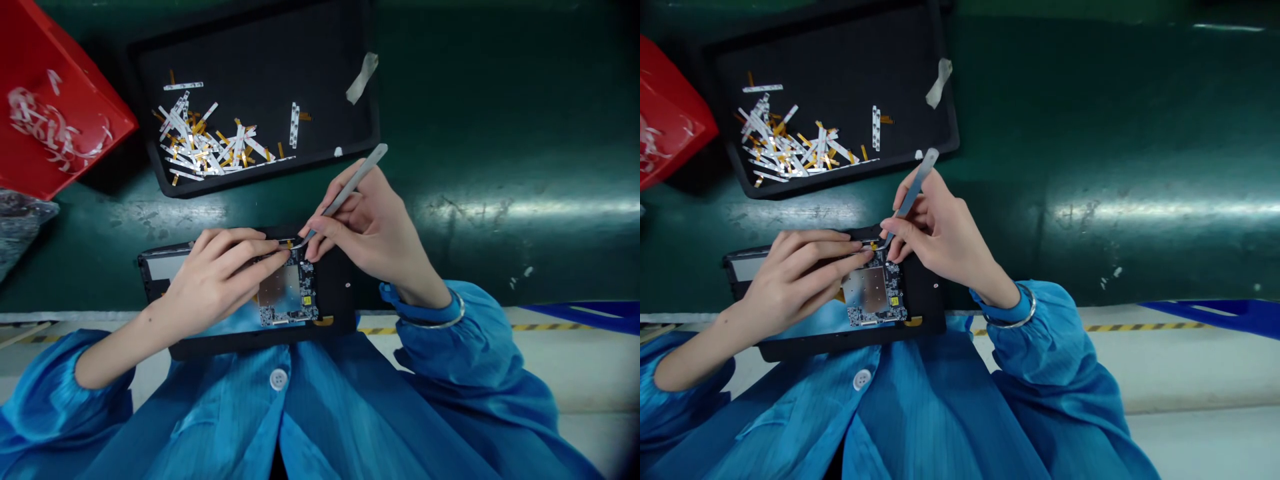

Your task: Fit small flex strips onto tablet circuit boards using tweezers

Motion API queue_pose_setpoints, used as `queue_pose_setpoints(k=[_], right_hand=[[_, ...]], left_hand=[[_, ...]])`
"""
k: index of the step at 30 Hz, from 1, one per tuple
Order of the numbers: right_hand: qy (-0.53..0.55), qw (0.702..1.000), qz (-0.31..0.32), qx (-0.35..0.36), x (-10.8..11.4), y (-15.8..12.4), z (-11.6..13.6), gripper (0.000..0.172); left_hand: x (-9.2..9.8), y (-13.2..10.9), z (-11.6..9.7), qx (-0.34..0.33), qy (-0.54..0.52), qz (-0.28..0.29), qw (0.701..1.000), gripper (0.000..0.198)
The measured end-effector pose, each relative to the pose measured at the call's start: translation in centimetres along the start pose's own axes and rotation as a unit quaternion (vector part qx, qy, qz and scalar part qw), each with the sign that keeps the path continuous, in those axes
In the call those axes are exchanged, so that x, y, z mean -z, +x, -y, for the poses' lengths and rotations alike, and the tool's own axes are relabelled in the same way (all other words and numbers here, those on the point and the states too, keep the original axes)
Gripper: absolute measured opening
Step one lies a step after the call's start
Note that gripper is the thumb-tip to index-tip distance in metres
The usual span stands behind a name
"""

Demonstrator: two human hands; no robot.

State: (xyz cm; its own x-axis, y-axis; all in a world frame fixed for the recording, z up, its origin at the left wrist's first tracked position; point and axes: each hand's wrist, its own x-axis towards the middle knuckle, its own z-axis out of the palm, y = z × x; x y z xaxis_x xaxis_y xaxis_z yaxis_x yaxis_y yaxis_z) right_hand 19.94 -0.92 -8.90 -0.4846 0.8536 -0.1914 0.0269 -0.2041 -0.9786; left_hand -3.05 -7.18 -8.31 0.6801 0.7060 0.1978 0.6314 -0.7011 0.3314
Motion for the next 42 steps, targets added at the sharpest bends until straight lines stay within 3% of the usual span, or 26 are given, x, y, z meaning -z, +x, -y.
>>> queue_pose_setpoints(k=[6,11,14,17,21,25,31,42], right_hand=[[0.0,0.998,-0.03,0.053,-0.5,-0.1,-0.9,0.027],[-0.032,0.974,-0.171,0.143,-0.3,-3.4,0.3,0.017],[-0.089,0.977,-0.169,0.093,-0.4,-7.9,0.7,0.025],[-0.241,0.961,-0.136,0.01,-1.7,-12.5,-0.2,0.018],[-0.322,0.917,-0.233,-0.024,-4.9,-15.7,-2.7,0.005],[-0.311,0.902,-0.298,0.02,-7.2,-15.3,-4.2,0.009],[-0.323,0.887,-0.317,0.093,-7.7,-14.0,-4.5,0.007],[-0.474,0.802,-0.25,0.263,-7.2,-13.6,-6.4,0.016]], left_hand=[[0.5,0.0,-0.2,-0.08,0.136,0.018,0.987,0.031],[1.8,0.4,-0.8,-0.119,0.211,0.044,0.969,0.032],[1.8,0.7,-1.6,-0.098,0.202,0.038,0.974,0.032],[0.8,1.0,-2.7,-0.076,0.121,0.018,0.99,0.017],[-0.9,1.5,-3.7,-0.058,-0.022,0.08,0.995,0.02],[-1.3,1.8,-3.7,-0.029,-0.093,0.128,0.987,0.017],[-1.2,2.0,-3.3,-0.008,-0.146,0.131,0.981,0.011],[-0.5,1.9,-2.5,0.012,-0.246,0.132,0.96,0.005]])
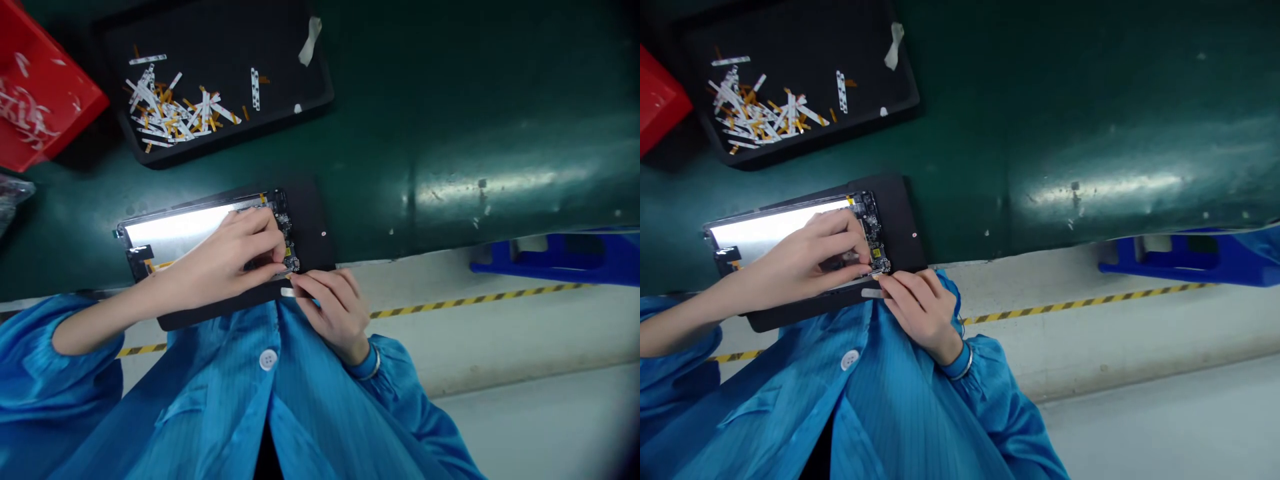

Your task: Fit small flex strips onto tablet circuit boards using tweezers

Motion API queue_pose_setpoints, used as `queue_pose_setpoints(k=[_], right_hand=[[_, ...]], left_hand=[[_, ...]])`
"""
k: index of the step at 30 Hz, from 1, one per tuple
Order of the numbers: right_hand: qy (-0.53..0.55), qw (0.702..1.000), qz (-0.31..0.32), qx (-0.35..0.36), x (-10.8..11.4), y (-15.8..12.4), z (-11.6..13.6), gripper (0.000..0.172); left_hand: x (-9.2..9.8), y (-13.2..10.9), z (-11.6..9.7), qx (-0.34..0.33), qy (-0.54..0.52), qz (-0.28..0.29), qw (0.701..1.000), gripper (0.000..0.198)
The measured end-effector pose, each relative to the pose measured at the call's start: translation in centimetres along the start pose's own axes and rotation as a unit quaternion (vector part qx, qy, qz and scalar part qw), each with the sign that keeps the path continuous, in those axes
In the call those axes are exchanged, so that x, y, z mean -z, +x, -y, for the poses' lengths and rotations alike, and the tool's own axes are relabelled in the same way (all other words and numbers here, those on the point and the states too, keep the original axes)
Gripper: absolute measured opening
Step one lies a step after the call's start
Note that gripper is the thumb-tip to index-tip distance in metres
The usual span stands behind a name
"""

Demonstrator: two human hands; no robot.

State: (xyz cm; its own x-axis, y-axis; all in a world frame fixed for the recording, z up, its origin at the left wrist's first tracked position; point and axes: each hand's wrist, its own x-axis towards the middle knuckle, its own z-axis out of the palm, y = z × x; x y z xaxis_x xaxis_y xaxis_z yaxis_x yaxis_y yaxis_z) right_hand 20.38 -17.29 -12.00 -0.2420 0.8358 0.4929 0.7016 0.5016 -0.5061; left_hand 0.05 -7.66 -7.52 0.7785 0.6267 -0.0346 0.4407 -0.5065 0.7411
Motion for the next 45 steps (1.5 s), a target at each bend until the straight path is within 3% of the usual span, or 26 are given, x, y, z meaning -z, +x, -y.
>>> queue_pose_setpoints(k=[6,11,23,32,45], right_hand=[[-0.025,0.994,0.019,0.106,0.1,0.3,-1.2,0.015],[-0.036,0.989,0.012,0.143,0.2,0.7,-1.6,0.01],[-0.053,0.988,0.001,0.143,0.1,0.9,-1.3,0.012],[-0.048,0.992,0.051,0.108,0.4,1.2,-0.9,0.012],[-0.033,0.991,0.07,0.11,0.3,1.7,-0.9,0.01]], left_hand=[[0.0,0.0,0.0,0.003,0.002,-0.002,1.0,0.008],[-0.2,-0.1,0.1,-0.003,0.004,-0.007,1.0,0.009],[-0.3,0.0,0.3,-0.006,0.015,-0.007,1.0,0.01],[-0.5,0.1,0.1,-0.011,0.014,-0.017,1.0,0.011],[-0.6,-0.1,0.4,-0.012,0.02,-0.017,1.0,0.011]])
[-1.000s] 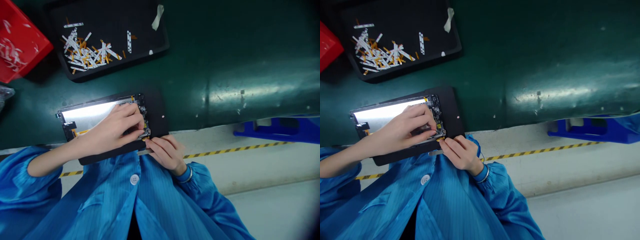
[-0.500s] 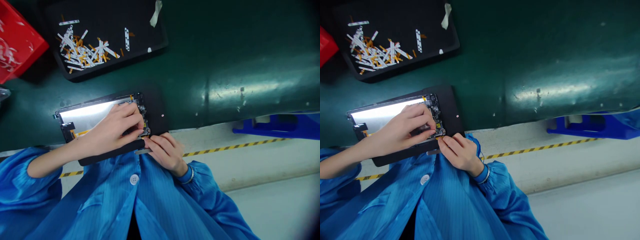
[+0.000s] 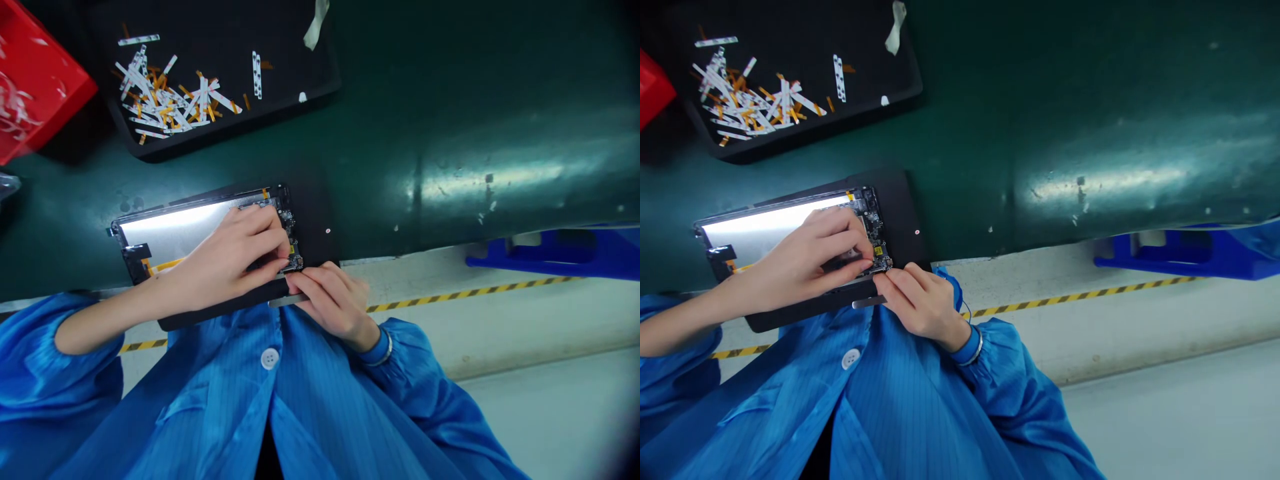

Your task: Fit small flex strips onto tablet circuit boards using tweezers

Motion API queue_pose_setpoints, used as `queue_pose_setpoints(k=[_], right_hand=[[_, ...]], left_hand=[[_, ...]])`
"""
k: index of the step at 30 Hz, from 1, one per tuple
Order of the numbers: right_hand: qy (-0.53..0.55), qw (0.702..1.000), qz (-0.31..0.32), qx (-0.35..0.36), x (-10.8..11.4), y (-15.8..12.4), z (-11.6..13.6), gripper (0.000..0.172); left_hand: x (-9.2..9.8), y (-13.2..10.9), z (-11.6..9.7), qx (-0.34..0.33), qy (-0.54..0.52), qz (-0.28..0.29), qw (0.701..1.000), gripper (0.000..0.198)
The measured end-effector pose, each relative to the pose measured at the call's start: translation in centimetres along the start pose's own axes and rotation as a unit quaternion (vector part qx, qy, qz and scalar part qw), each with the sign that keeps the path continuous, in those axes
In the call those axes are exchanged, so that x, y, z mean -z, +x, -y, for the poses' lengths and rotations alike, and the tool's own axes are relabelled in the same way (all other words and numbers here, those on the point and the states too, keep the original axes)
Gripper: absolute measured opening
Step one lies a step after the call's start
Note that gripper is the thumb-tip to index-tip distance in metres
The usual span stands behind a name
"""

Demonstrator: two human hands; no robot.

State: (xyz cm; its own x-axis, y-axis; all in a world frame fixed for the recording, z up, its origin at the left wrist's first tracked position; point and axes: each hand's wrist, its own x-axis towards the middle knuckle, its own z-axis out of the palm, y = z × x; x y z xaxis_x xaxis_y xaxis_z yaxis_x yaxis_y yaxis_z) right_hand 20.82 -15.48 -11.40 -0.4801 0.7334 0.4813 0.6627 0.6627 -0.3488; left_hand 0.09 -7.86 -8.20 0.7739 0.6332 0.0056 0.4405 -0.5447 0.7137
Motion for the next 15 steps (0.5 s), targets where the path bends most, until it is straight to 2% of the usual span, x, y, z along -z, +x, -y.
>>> queue_pose_setpoints(k=[9,15], right_hand=[[0.032,0.999,0.002,-0.028,-0.22,0.03,0.02,0.012],[0.033,0.999,0.013,-0.019,-0.11,0.28,-0.04,0.013]], left_hand=[[0.34,-0.23,0.36,-0.01,-0.014,0.012,1.0,0.012],[0.27,-0.22,0.44,-0.014,-0.024,0.007,1.0,0.01]])
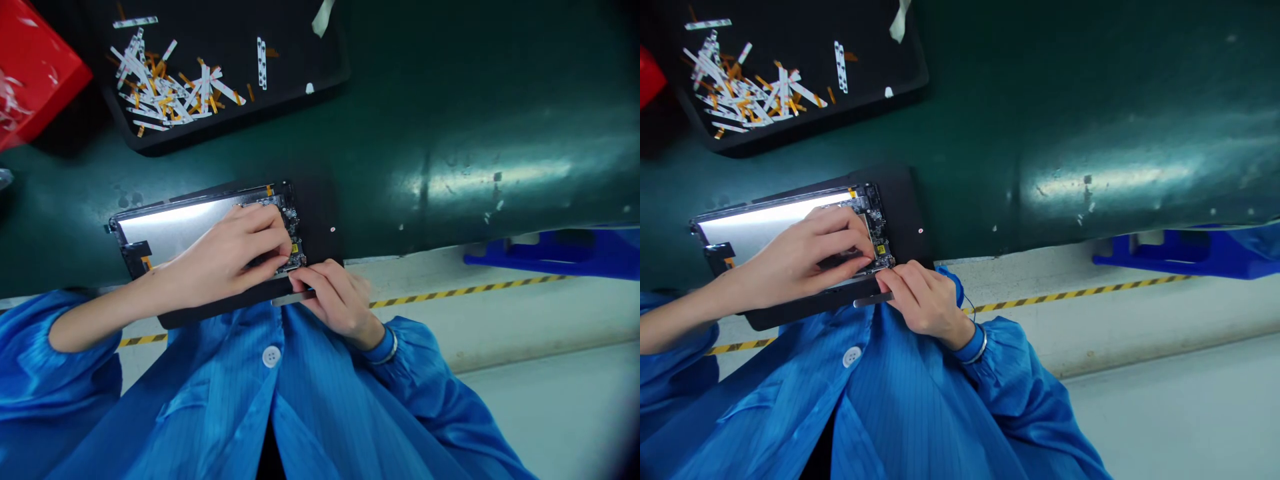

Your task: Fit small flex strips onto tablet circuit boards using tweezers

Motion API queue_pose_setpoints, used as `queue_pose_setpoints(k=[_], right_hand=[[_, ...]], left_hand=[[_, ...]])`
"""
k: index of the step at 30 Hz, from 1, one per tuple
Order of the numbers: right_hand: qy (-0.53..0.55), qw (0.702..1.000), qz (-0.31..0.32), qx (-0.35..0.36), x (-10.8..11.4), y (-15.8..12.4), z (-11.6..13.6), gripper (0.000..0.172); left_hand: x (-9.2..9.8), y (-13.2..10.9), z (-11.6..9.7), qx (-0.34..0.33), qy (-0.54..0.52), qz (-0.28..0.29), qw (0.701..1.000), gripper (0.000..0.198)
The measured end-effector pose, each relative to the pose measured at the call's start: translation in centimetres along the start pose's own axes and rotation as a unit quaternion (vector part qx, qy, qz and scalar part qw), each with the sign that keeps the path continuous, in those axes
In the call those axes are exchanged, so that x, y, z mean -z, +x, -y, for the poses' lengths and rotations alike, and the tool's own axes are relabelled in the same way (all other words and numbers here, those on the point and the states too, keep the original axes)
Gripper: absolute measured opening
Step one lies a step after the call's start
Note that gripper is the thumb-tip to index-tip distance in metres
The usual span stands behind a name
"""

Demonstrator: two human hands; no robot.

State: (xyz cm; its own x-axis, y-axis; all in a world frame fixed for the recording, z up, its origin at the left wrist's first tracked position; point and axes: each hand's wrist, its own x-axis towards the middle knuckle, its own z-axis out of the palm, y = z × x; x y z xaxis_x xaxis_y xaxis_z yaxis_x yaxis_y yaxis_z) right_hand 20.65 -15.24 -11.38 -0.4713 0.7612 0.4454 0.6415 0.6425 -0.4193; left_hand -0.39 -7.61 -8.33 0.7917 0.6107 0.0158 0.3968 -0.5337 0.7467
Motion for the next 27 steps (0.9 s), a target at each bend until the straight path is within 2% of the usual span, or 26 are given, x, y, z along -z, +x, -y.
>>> queue_pose_setpoints(k=[10,13,16,19,23,27], right_hand=[[-0.005,1.0,-0.023,-0.006,-0.5,-0.1,0.2,0.011],[0.017,0.999,-0.034,-0.023,-0.4,-0.1,0.1,0.013],[0.068,0.994,-0.055,-0.072,-0.3,-0.1,-0.2,0.01],[0.096,0.989,-0.067,-0.092,-0.2,-0.2,-0.6,0.019],[0.109,0.988,-0.06,-0.093,0.0,-0.2,-1.1,0.021],[0.117,0.989,-0.009,-0.095,0.6,0.4,-1.3,0.021]], left_hand=[[0.2,0.0,0.1,-0.006,0.001,0.011,1.0,0.012],[0.2,-0.5,0.2,-0.035,0.029,0.015,0.999,0.017],[0.1,-1.3,0.3,-0.077,0.063,0.013,0.995,0.026],[-0.1,-2.2,0.6,-0.105,0.105,0.006,0.989,0.031],[0.3,-2.2,0.9,-0.144,0.191,0.037,0.97,0.037],[0.8,-1.7,0.2,-0.192,0.318,0.035,0.928,0.032]])
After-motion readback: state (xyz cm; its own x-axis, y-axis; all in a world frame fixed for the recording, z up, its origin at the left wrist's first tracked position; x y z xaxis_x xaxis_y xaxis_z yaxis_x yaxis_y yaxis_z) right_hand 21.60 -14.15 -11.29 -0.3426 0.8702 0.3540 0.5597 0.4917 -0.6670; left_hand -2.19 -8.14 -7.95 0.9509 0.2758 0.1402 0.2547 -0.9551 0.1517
